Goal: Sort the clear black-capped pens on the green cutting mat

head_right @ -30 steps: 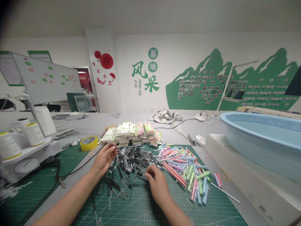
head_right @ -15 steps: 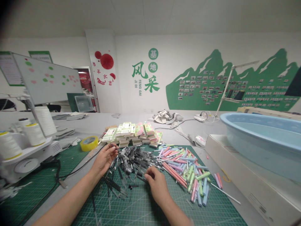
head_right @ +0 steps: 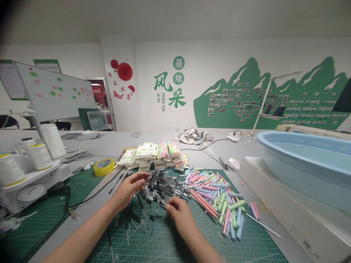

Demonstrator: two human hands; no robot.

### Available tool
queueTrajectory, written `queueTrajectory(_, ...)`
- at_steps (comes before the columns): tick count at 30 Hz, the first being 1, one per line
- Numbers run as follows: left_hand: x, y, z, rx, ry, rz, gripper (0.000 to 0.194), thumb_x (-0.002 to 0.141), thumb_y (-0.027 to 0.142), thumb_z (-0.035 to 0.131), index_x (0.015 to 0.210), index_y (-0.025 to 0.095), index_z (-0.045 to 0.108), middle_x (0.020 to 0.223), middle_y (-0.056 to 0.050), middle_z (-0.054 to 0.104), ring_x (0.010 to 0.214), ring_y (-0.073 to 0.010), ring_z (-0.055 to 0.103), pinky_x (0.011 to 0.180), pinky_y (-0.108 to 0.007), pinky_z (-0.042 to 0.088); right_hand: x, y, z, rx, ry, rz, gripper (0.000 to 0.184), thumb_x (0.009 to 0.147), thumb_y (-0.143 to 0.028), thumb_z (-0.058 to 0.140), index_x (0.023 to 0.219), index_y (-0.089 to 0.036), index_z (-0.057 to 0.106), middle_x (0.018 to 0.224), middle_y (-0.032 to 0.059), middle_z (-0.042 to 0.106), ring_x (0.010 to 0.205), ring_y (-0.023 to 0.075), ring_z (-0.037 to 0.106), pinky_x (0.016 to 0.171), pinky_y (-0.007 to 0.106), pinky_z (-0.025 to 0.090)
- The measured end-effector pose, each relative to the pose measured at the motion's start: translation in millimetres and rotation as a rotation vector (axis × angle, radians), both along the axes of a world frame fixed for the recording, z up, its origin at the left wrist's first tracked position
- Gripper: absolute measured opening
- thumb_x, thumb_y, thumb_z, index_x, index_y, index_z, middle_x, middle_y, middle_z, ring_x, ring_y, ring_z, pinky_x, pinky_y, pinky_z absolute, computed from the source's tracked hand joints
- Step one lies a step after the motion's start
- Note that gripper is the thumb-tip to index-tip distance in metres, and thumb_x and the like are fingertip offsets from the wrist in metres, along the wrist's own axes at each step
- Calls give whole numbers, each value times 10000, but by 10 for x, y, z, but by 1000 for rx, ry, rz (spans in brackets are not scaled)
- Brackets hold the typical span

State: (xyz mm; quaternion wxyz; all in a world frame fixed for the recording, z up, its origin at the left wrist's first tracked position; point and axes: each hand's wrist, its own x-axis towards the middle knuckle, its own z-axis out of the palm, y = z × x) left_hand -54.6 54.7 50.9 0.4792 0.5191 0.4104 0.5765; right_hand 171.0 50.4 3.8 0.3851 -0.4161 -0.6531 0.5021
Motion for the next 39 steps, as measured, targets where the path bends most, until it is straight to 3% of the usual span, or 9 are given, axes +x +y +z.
queueTrajectory(3,100,-56,9,-8,87,-78,303,716,284,668,994,165,649,790,-31,615,678,-135,539,600,-228,439,-38,-18,-36,-151,105,56,167,737,-340,568,722,-175,545,574,-39,528,461,75,397,419,189,248)
queueTrajectory(5,146,-81,15,5,121,-107,251,722,282,661,937,152,654,691,-4,585,599,-112,512,579,-224,420,-60,-40,-46,-199,172,101,213,722,-379,600,727,-173,546,588,-31,547,460,76,423,414,187,264)
queueTrajectory(9,211,-120,27,12,171,-175,178,721,273,657,847,147,649,664,8,580,570,-103,509,577,-227,415,-99,-117,-11,-226,319,226,283,702,-390,659,870,-174,586,759,28,639,654,141,573,580,257,435)
queueTrajectory(12,256,-148,33,-9,230,-276,167,702,256,663,825,143,655,694,-4,603,582,-111,526,579,-233,427,-129,-172,37,-209,371,312,319,721,-361,661,972,-182,580,776,28,649,681,144,577,650,284,435)
queueTrajectory(15,234,-147,65,-56,292,-375,253,692,270,663,916,154,650,736,-17,629,608,-129,556,587,-244,444,-145,-200,75,-164,369,327,240,741,-349,640,893,-170,593,640,-10,606,574,115,523,588,255,387)
queueTrajectory(18,46,-91,131,-50,408,-295,322,728,315,615,1019,178,616,833,-33,645,648,-142,572,590,-248,448,-136,-195,98,-192,370,289,204,750,-337,623,851,-164,581,593,-25,576,531,101,497,547,235,354)
queueTrajectory(22,-400,17,173,133,917,-29,146,712,266,588,793,181,674,811,-27,644,748,-158,562,648,-227,408,-115,-168,100,-196,380,236,177,753,-302,612,855,-162,576,617,-21,580,533,92,493,545,227,350)
queueTrajectory(27,-765,74,58,84,1388,-120,147,628,167,581,710,216,692,708,4,644,668,-152,549,605,-218,357,-121,-160,78,-199,363,222,201,734,-324,631,844,-163,577,614,-20,577,528,95,494,539,229,354)
queueTrajectory(39,-612,59,-135,156,1648,-114,177,613,123,523,692,234,636,805,-7,628,705,-164,570,560,-229,339,-102,-146,49,-184,363,213,178,746,-303,613,849,-162,578,623,-19,581,537,94,495,541,229,348)
